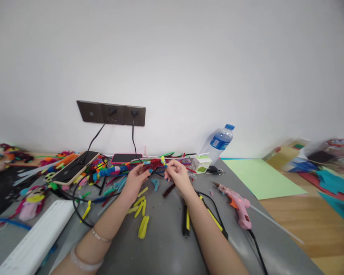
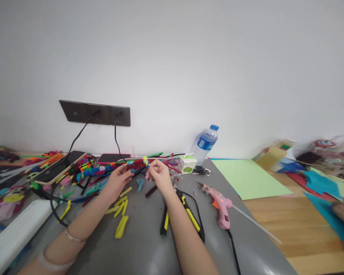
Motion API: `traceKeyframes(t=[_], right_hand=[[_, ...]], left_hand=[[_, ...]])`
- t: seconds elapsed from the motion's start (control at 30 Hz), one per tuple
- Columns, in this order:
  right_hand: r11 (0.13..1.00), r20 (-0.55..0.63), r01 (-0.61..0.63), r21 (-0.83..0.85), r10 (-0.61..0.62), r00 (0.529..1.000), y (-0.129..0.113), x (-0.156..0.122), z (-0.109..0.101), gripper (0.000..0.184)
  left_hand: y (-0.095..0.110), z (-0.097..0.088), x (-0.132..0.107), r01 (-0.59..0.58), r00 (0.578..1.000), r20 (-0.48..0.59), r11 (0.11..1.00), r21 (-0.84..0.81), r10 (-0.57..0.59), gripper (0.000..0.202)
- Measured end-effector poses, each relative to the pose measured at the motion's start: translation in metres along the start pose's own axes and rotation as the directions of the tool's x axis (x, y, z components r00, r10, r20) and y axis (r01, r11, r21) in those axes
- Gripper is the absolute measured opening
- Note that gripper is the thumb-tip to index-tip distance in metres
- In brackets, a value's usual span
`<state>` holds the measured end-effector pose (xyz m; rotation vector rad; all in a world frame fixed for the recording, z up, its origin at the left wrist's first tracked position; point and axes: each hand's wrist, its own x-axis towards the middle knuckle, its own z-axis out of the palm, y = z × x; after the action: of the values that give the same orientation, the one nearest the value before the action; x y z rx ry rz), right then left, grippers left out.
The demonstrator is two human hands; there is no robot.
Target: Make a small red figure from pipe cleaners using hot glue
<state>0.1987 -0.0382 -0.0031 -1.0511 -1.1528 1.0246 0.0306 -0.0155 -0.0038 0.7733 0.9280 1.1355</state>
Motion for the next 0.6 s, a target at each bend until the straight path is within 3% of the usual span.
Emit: traceKeyframes(t=[0.6], right_hand=[[0.998,-0.031,0.056,-0.039,-0.057,0.998,-0.002,-0.0019,0.0018,0.026]], left_hand=[[-0.0033,-0.0026,0.0017,-0.061,0.998,0.015,0.996,0.062,0.061,0.047]])
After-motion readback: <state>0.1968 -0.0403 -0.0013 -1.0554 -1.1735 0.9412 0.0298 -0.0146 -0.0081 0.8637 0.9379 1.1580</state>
